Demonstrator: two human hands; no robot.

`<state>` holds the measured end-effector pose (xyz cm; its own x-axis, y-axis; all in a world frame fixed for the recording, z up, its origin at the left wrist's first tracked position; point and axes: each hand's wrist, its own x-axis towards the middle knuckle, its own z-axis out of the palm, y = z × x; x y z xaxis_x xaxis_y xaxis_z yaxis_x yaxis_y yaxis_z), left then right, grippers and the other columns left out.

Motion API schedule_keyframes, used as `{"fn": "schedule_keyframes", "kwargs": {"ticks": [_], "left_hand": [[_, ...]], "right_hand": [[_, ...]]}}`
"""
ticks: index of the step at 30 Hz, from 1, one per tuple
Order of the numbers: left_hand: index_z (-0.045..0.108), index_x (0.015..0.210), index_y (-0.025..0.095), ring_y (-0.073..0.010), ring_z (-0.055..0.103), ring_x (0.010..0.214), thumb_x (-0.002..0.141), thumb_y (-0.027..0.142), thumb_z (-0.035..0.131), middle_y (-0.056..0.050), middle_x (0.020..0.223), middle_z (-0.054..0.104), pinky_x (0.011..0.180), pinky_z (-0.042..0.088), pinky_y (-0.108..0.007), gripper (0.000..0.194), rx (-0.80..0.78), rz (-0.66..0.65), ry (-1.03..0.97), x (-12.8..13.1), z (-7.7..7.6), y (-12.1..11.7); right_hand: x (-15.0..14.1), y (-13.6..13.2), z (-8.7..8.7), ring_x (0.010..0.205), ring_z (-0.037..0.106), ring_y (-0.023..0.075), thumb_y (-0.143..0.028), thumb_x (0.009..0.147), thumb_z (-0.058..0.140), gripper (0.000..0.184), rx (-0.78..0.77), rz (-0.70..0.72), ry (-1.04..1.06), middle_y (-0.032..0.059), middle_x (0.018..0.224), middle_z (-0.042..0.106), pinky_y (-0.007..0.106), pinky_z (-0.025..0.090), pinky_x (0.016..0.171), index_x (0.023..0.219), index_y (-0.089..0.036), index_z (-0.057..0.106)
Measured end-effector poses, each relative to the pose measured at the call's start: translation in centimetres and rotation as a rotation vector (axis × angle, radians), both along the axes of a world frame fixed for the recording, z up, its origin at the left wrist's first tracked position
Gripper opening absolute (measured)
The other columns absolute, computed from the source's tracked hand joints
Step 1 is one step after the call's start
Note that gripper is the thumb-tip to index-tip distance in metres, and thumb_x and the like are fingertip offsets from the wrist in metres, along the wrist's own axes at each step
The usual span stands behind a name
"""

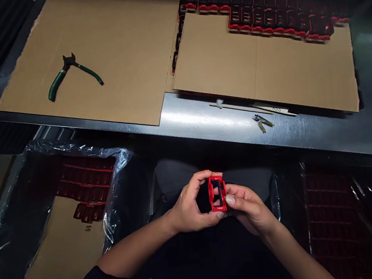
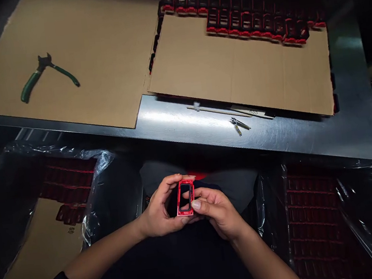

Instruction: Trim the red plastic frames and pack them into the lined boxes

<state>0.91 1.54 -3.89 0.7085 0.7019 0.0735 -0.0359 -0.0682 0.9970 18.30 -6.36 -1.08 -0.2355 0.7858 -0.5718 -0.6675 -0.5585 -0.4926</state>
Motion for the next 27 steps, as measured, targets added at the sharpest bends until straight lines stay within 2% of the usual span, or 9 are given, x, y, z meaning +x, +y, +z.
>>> {"fn": "schedule_keyframes", "kwargs": {"ticks": [4,9,13,16,18,19,23,25,27], "left_hand": [[0.037,0.147,0.031,-0.0299,0.059,0.13,0.079,0.025,0.08,-0.017,0.145,0.057,0.11,0.046,-0.047,0.081,-0.122,-0.088,-0.098,-0.4,-0.3,0.1],[0.036,0.151,0.036,-0.0307,0.06,0.13,0.095,0.036,0.064,-0.016,0.149,0.055,0.105,0.05,-0.05,0.063,-0.472,-0.205,-0.297,-0.3,-1.2,0.4],[0.052,0.139,0.026,-0.0304,0.07,0.115,0.087,0.048,0.073,-0.017,0.129,0.068,0.094,0.057,-0.044,0.06,-0.653,-0.099,-0.285,0.6,-0.7,-0.5],[0.063,0.117,0.017,-0.031,0.077,0.09,0.068,0.067,0.081,-0.015,0.1,0.076,0.078,0.062,-0.042,0.072,-0.535,0.16,-0.174,-1.2,-0.2,0.8],[0.06,0.118,0.019,-0.0281,0.076,0.079,0.061,0.075,0.078,-0.012,0.098,0.074,0.069,0.063,-0.039,0.082,-0.42,0.464,-0.089,-5.8,0.2,2.9],[0.055,0.124,0.022,-0.0266,0.076,0.082,0.065,0.075,0.076,-0.011,0.107,0.072,0.069,0.063,-0.038,0.082,-0.361,0.649,-0.039,-9.1,0.5,4.0],[0.04,0.14,0.028,-0.0237,0.063,0.119,0.092,0.05,0.062,-0.009,0.138,0.056,0.091,0.058,-0.037,0.057,-0.187,1.354,0.265,-24.7,1.2,6.2],[0.048,0.137,0.02,-0.0266,0.06,0.121,0.095,0.038,0.063,-0.012,0.137,0.055,0.096,0.055,-0.044,0.048,-0.23,1.529,0.469,-30.6,0.4,6.1],[0.057,0.129,0.016,-0.027,0.062,0.115,0.096,0.035,0.063,-0.012,0.132,0.059,0.096,0.055,-0.049,0.038,-0.311,1.579,0.656,-34.1,-1.1,5.6]], "right_hand": [[-0.1,-0.1,-0.3,0.068,0.069,0.0111,-0.04,0.077,0.084,0.036,0.0,-0.013,0.005,0.0038,0.081,0.076,0.021,0.055,0.069,0.106,-0.02,0.076],[0.2,0.2,-0.3,0.067,0.069,0.0116,-0.041,0.077,0.084,0.038,0.061,0.02,-0.089,0.0035,0.083,0.076,0.022,0.057,0.07,0.109,-0.022,0.077],[0.3,0.3,-0.3,0.072,0.071,0.0155,-0.048,0.078,0.082,0.037,0.062,0.106,-0.192,0.0066,0.085,0.078,0.025,0.059,0.073,0.104,-0.021,0.08],[0.7,0.4,-1.5,0.083,0.075,0.021,-0.049,0.079,0.08,0.043,0.018,0.204,-0.381,0.0103,0.098,0.08,0.029,0.061,0.081,0.113,-0.023,0.077],[1.2,0.9,-3.0,0.09,0.076,0.0241,-0.052,0.078,0.081,0.049,0.0,0.269,-0.452,0.0122,0.105,0.079,0.03,0.062,0.084,0.117,-0.023,0.076],[1.4,1.2,-3.8,0.092,0.076,0.0251,-0.054,0.076,0.081,0.051,-0.013,0.298,-0.465,0.013,0.107,0.079,0.03,0.062,0.084,0.117,-0.023,0.076],[1.7,2.6,-5.9,0.09,0.077,0.0268,-0.056,0.069,0.086,0.051,-0.085,0.352,-0.454,0.0136,0.102,0.08,0.028,0.063,0.082,0.106,-0.02,0.08],[1.6,3.0,-6.4,0.089,0.078,0.0272,-0.054,0.068,0.087,0.049,-0.103,0.333,-0.437,0.0126,0.101,0.081,0.028,0.064,0.082,0.103,-0.02,0.081],[1.4,3.3,-6.6,0.089,0.078,0.0276,-0.053,0.066,0.089,0.048,-0.111,0.318,-0.427,0.0119,0.1,0.081,0.028,0.064,0.081,0.101,-0.021,0.082]]}}
